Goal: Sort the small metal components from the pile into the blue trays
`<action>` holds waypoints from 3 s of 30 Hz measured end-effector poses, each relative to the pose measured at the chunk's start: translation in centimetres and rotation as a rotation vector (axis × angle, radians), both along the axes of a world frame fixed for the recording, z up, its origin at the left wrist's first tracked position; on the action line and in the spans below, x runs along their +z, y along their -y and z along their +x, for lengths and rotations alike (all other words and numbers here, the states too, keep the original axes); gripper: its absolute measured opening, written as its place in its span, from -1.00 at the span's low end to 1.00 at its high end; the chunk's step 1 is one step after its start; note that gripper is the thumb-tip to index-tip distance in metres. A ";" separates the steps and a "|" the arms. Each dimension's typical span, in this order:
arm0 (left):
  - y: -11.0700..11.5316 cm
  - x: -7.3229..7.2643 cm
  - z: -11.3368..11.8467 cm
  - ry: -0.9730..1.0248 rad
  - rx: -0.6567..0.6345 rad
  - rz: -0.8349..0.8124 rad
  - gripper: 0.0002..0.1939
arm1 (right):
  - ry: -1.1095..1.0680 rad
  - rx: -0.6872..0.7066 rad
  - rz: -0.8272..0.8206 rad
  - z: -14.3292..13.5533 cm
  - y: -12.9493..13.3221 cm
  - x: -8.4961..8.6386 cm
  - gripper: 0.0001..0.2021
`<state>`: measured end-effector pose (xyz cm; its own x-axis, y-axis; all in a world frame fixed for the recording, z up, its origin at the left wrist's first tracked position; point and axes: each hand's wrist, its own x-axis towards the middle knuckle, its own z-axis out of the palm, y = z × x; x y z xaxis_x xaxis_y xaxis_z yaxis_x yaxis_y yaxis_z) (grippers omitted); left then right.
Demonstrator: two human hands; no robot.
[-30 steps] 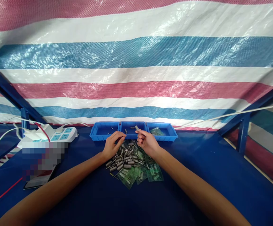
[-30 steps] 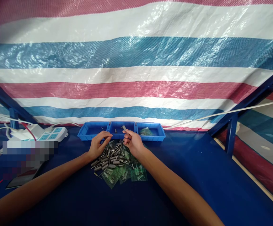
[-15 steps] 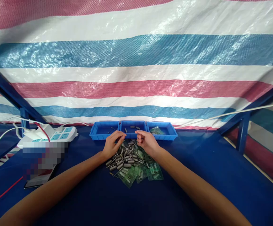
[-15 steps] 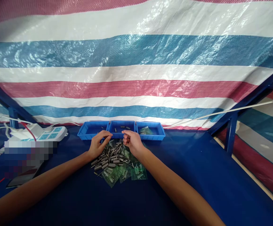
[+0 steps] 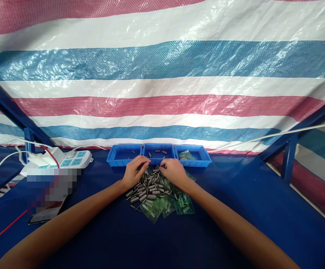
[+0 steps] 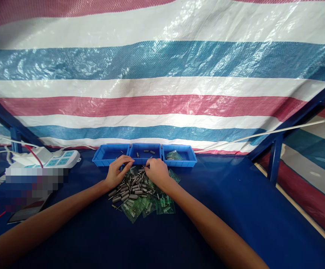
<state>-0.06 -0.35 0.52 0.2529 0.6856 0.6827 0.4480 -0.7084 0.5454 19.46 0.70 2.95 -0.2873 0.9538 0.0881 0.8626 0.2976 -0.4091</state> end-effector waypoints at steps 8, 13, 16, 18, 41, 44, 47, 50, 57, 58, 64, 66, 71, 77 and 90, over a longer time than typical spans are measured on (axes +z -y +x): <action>0.0 0.0 0.0 -0.004 -0.004 -0.010 -0.80 | 0.075 0.015 -0.005 -0.1 -0.2 -0.6 -0.85; 0.1 0.1 0.0 -0.015 -0.001 0.004 -0.83 | 0.073 0.034 0.003 0.0 -0.1 -0.6 -0.85; 0.0 0.0 -0.1 -0.019 -0.001 0.001 -0.85 | 0.057 0.040 0.034 0.0 0.0 -0.4 -0.85; 0.0 0.0 -0.1 -0.023 0.000 -0.005 -0.85 | 0.044 0.044 0.055 -0.1 0.1 -0.2 -0.85; 0.1 0.1 0.0 -0.024 -0.008 -0.010 -0.82 | -0.122 0.197 0.145 -0.6 0.8 -0.3 -0.76; 0.1 0.2 0.0 -0.022 -0.008 -0.007 -0.81 | -0.120 0.219 0.144 -0.6 0.8 -0.4 -0.74; 0.1 0.2 0.0 -0.020 -0.011 -0.011 -0.80 | -0.089 0.214 0.146 -0.6 0.9 -0.4 -0.74; 0.1 0.2 0.0 -0.019 -0.012 -0.008 -0.82 | -0.045 0.222 0.141 -0.7 1.1 -0.4 -0.73; 0.1 0.1 -0.1 -0.025 -0.014 -0.015 -0.83 | 0.027 0.246 0.189 -0.6 1.2 -0.1 -0.72; 0.1 0.1 -0.1 -0.026 -0.012 -0.018 -0.83 | 0.029 0.250 0.190 -0.6 1.2 -0.2 -0.72; 0.0 0.1 0.0 -0.028 -0.011 -0.021 -0.84 | -0.066 0.242 0.192 -0.6 1.2 0.0 -0.71; 0.0 0.0 0.0 -0.029 -0.016 -0.030 -0.84 | -0.207 0.194 0.190 -0.5 1.1 0.4 -0.75; -0.2 -0.2 0.0 -0.034 -0.033 -0.044 -0.83 | -0.675 0.042 0.105 -0.3 0.7 1.1 -0.83; -0.3 -0.3 -0.1 -0.046 -0.028 0.000 -0.88 | -0.926 0.041 -0.029 -0.5 0.6 0.9 -0.79; 0.0 0.2 -0.2 -0.005 -0.001 0.047 -0.83 | -0.626 0.229 -0.091 -0.5 0.4 0.8 -0.73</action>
<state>-0.29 -0.35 0.73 0.2566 0.6525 0.7130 0.4498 -0.7336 0.5094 19.01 0.34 3.76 -0.4044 0.8862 0.2259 0.3739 0.3856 -0.8435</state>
